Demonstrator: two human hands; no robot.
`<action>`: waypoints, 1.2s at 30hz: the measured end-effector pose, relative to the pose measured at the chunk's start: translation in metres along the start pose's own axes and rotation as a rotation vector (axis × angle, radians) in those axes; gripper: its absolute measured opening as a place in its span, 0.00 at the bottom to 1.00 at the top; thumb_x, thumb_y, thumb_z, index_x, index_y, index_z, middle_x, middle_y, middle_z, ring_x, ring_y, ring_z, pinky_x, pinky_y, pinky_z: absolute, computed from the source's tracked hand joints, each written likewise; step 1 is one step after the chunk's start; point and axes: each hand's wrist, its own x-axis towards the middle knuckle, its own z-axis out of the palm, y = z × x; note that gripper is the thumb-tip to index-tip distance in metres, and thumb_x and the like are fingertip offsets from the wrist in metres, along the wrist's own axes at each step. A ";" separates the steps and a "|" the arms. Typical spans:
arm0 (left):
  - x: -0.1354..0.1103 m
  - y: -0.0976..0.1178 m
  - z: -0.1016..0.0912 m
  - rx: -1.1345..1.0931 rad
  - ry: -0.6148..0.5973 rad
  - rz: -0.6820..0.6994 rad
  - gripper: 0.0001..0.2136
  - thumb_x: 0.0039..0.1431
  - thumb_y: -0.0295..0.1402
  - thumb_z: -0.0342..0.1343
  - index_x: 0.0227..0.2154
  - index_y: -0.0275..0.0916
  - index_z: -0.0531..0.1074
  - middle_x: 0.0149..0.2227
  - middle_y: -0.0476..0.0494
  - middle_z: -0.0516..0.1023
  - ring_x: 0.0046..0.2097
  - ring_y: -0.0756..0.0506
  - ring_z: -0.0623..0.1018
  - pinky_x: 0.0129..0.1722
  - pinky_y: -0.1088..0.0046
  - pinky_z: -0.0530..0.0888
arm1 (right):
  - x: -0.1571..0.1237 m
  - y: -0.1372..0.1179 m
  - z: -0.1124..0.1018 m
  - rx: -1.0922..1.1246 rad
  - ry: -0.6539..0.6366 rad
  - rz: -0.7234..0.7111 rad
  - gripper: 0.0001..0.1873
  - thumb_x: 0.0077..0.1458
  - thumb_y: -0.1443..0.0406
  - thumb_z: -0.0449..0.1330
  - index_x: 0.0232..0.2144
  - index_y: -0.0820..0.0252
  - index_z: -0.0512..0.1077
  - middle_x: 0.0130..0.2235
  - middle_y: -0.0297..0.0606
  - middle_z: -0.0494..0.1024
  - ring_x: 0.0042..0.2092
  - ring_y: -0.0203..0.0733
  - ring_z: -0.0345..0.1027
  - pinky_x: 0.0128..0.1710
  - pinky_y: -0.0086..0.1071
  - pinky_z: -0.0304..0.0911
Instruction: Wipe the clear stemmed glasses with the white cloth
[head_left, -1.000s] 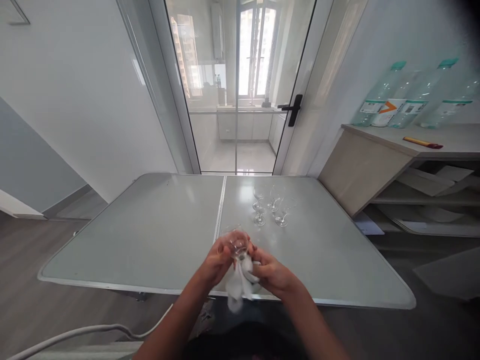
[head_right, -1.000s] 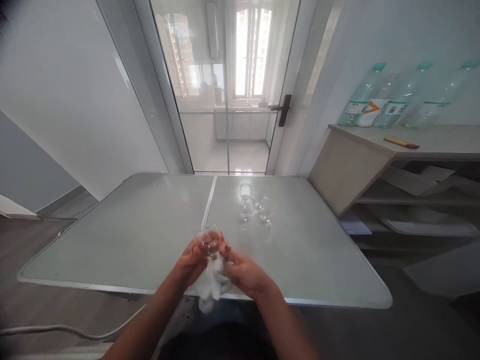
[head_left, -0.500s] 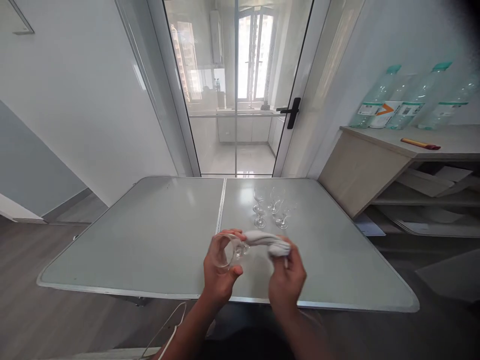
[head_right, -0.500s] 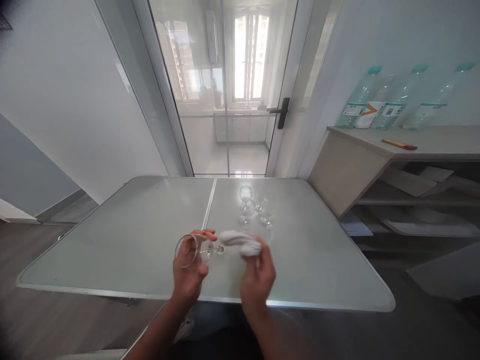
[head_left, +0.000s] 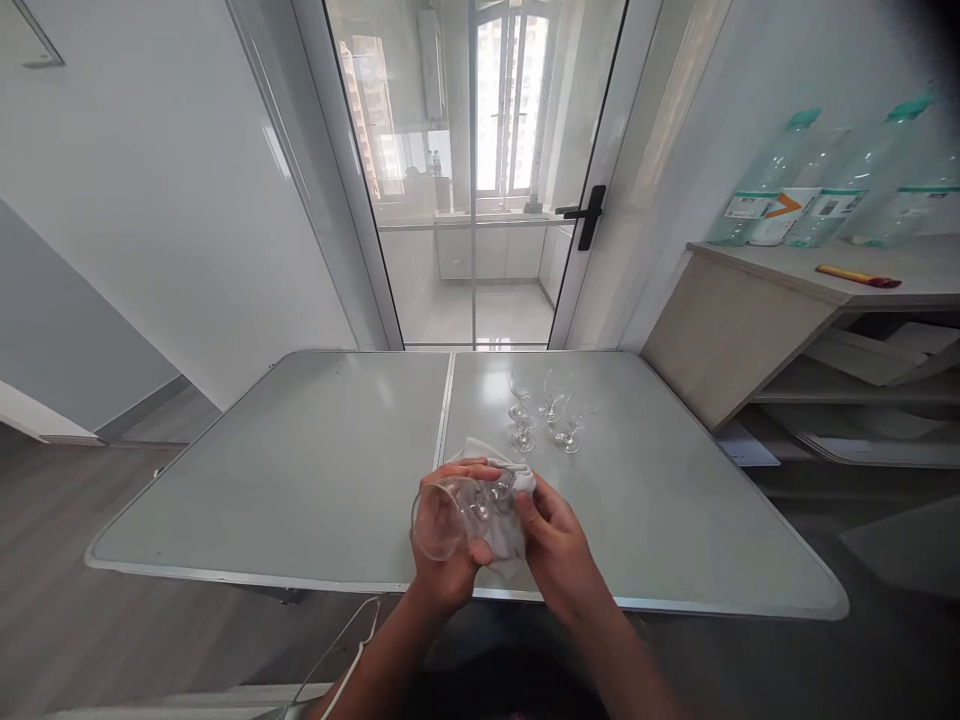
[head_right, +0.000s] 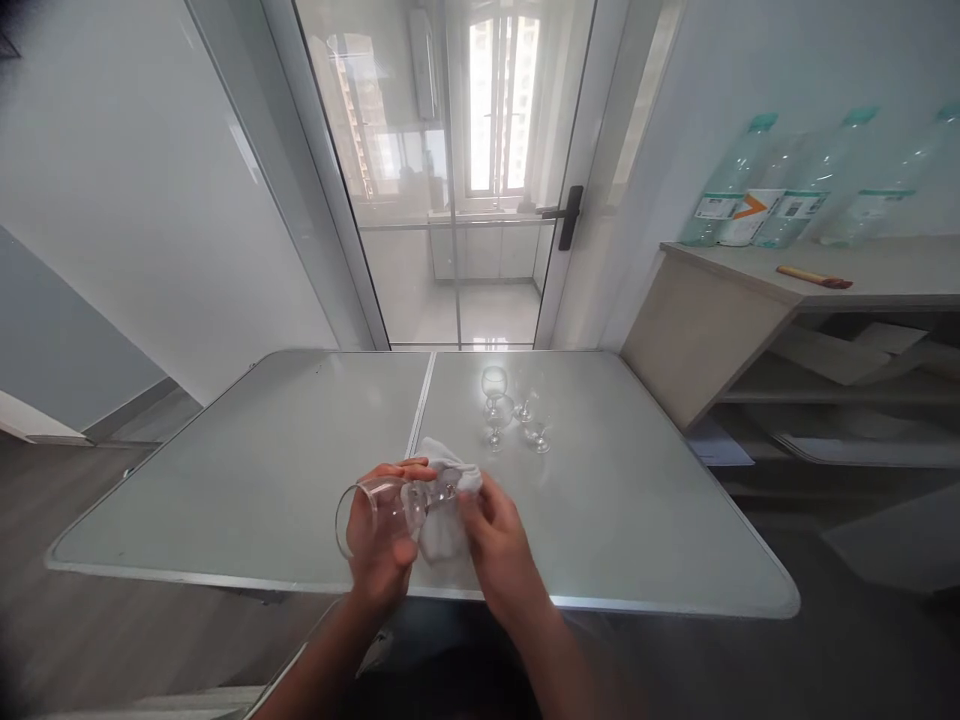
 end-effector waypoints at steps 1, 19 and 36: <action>-0.002 -0.001 -0.001 0.033 -0.029 0.020 0.30 0.46 0.54 0.70 0.50 0.46 0.75 0.45 0.38 0.81 0.56 0.32 0.75 0.60 0.49 0.67 | -0.001 -0.001 0.000 -0.007 0.016 0.012 0.21 0.63 0.52 0.63 0.52 0.57 0.76 0.45 0.43 0.82 0.43 0.48 0.76 0.43 0.39 0.71; -0.011 -0.014 -0.017 0.344 -0.498 0.148 0.31 0.45 0.32 0.74 0.55 0.47 0.76 0.49 0.37 0.83 0.53 0.29 0.79 0.61 0.48 0.60 | 0.009 0.011 -0.006 0.008 0.193 0.116 0.13 0.45 0.62 0.74 0.29 0.60 0.75 0.30 0.34 0.79 0.32 0.40 0.71 0.30 0.30 0.66; -0.005 -0.029 -0.003 0.429 -0.356 0.207 0.28 0.60 0.50 0.62 0.58 0.43 0.67 0.52 0.36 0.79 0.57 0.35 0.76 0.55 0.55 0.71 | 0.018 0.017 -0.030 -0.247 0.263 0.019 0.14 0.48 0.59 0.71 0.34 0.59 0.74 0.31 0.31 0.76 0.34 0.38 0.68 0.32 0.28 0.64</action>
